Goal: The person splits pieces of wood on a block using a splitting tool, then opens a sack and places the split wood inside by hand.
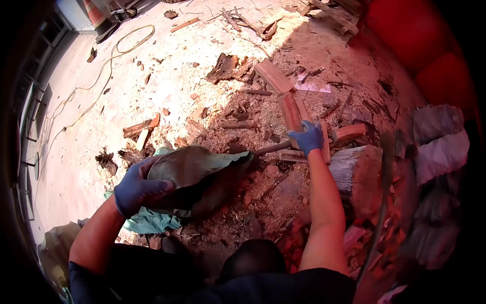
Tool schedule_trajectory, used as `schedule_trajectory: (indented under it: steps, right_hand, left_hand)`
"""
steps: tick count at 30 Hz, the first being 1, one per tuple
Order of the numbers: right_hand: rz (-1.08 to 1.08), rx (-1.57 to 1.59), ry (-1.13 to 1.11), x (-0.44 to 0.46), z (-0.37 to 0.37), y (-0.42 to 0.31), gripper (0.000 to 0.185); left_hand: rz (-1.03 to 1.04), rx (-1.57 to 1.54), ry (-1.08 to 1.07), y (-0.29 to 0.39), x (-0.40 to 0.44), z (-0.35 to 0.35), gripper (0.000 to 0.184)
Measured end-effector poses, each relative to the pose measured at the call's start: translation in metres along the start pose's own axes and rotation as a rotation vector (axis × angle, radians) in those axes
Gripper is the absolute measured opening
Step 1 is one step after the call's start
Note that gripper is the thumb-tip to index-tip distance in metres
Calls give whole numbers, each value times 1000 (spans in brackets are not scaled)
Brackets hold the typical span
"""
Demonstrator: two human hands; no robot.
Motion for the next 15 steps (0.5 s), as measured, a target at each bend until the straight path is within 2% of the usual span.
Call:
schedule_trajectory:
  steps: [1, 2, 3, 4, 6, 7, 8, 9, 12, 13, 14, 15]
  right_hand:
    - [-133, 287, 32, -13, 2, 2, 70]
    - [-251, 583, 61, -33, -3, -1, 68]
    - [-211, 933, -67, -77, -27, -46, 66]
    - [-200, 937, -88, -101, -18, -57, 66]
    - [-357, 1246, -226, -145, -6, -72, 80]
    - [-552, 1154, -177, -166, 6, -79, 79]
    - [-649, 1127, -237, -183, 18, -93, 79]
    - [-745, 1102, -298, -201, 30, -107, 80]
    - [-621, 1109, -957, -230, 58, -135, 85]
    - [-624, 1106, -964, -231, 66, -137, 85]
    - [-478, 1005, -1050, -231, 82, -135, 81]
    - [-331, 901, -1126, -233, 87, -143, 77]
  left_hand:
    - [-51, -85, 12, -17, 11, -9, 41]
    - [78, -148, 48, -30, 25, -10, 26]
    - [125, 213, 66, -20, 25, -12, 27]
    - [178, 577, 73, -8, 27, -11, 30]
    - [177, 289, 146, -9, 44, -2, 44]
    - [365, 448, 153, -12, 52, -3, 47]
    - [553, 609, 188, -16, 59, -4, 50]
    - [433, 288, 135, -23, 74, -11, 50]
    - [379, 24, 101, -17, 77, -8, 51]
    - [348, 132, 80, -16, 74, -1, 52]
    - [313, 242, 55, -14, 71, 5, 53]
    - [463, 626, 9, -9, 61, 19, 54]
Point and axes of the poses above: each hand's wrist, its own x-axis towards the middle knuckle, its own z-axis out of the palm, y = z × x, the point moved 3 cm from there along x, towards the middle knuckle, and after that the axes turned 7 degrees about -y, right-handed, at the moved point
